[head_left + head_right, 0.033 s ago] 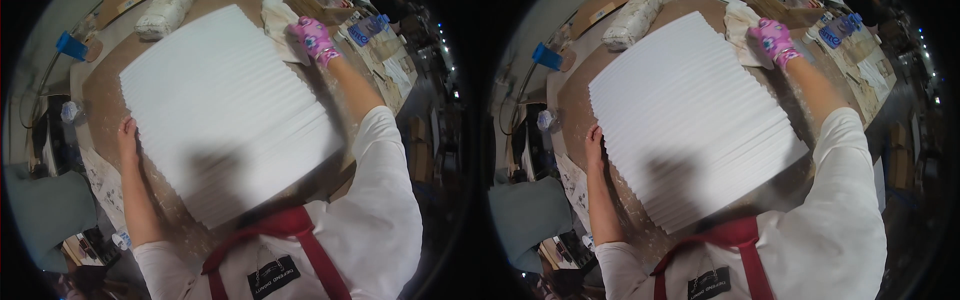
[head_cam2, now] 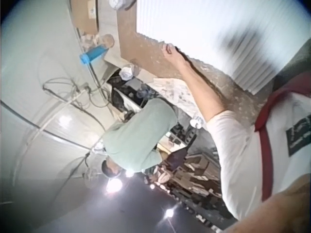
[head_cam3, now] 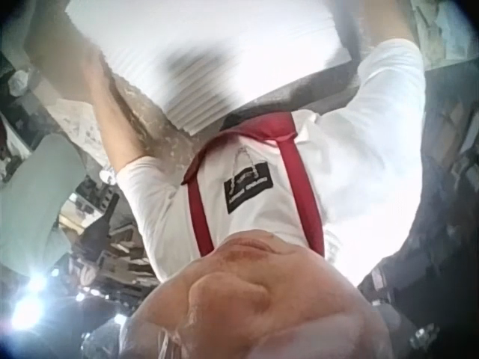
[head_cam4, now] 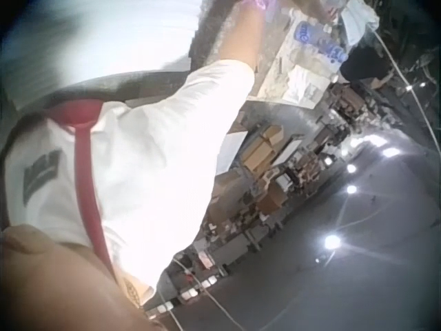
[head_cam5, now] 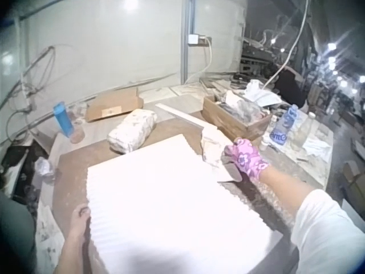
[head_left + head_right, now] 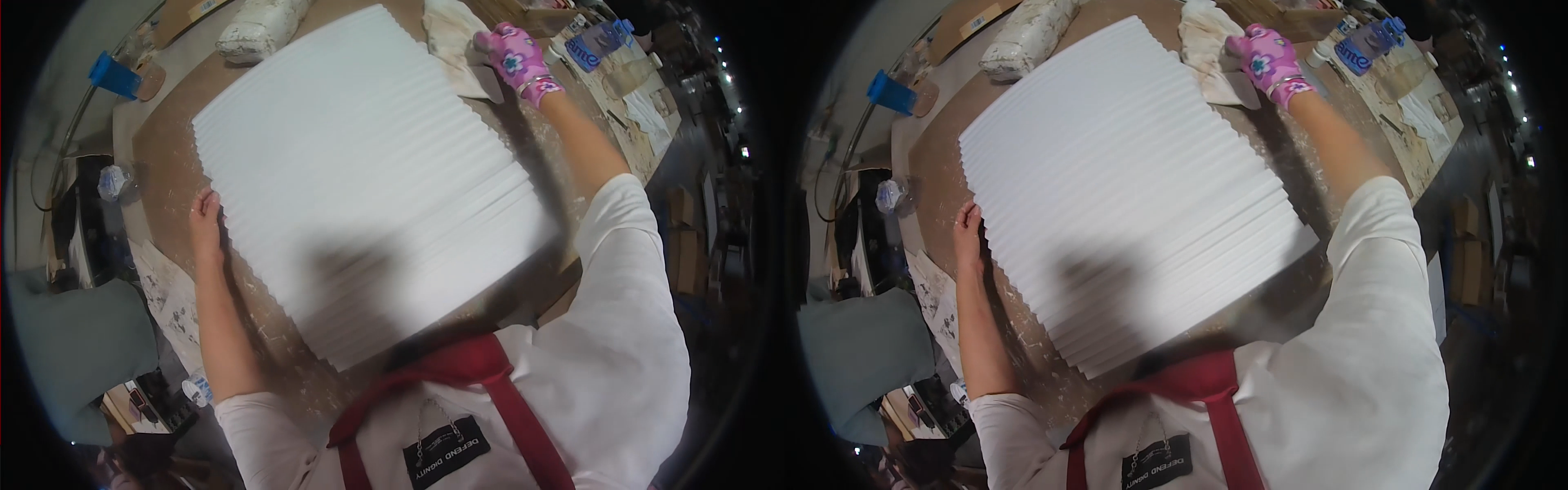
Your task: The person wipes a stack of corrugated foam sheets with a white cloth, cleaning both sides of the top sheet and removing a small foam piece from the stack.
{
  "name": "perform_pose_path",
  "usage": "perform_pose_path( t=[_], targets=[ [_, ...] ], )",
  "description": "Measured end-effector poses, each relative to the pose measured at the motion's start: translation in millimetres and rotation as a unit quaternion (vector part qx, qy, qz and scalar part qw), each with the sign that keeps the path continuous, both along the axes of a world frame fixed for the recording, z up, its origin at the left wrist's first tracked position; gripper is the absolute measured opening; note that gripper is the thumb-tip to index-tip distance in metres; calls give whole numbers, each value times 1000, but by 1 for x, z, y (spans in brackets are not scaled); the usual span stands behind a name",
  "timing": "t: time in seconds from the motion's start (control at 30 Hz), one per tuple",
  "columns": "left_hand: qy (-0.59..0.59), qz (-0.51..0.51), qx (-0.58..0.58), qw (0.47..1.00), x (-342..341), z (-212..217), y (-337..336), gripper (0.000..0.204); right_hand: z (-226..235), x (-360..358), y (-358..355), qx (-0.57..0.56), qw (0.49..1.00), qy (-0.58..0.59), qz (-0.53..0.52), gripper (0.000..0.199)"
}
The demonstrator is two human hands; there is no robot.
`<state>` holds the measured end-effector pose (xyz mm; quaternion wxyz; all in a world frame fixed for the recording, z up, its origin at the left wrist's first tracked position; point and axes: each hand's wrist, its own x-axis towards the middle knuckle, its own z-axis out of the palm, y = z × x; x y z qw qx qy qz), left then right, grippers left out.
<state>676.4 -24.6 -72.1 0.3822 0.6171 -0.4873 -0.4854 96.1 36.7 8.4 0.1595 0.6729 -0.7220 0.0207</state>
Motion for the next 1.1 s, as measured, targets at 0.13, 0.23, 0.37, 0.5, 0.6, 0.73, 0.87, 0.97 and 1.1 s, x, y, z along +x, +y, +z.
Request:
perform_pose_path(
  t=[0.13,0.23,0.37,0.5,0.6,0.73,0.87,0.97,1.1],
  targets=[
    [-12,4,-34,999,3,1,-3,27,-7,-12,34,-94,942,-317,66,38],
    [58,42,-36,997,7,10,11,20,-18,-3,56,-77,872,-480,67,45],
    [39,62,-83,994,13,29,63,17,-12,13,90,-29,729,-684,-5,46],
    [23,45,-89,995,19,45,156,30,-23,31,100,-42,636,-769,-39,44],
    [-23,56,-71,996,24,41,234,28,-10,88,94,-48,594,-803,-22,40],
    [-148,-32,-63,987,0,47,311,18,-8,184,83,124,544,-828,48,40],
    [-268,-69,-218,936,16,0,350,13,-3,333,81,273,558,-739,262,46],
    [-319,-81,-265,906,16,-15,359,9,4,440,88,340,623,-644,286,49],
    [-193,-40,-196,961,-3,15,349,8,-67,563,79,275,633,-628,359,47]
  ],
)
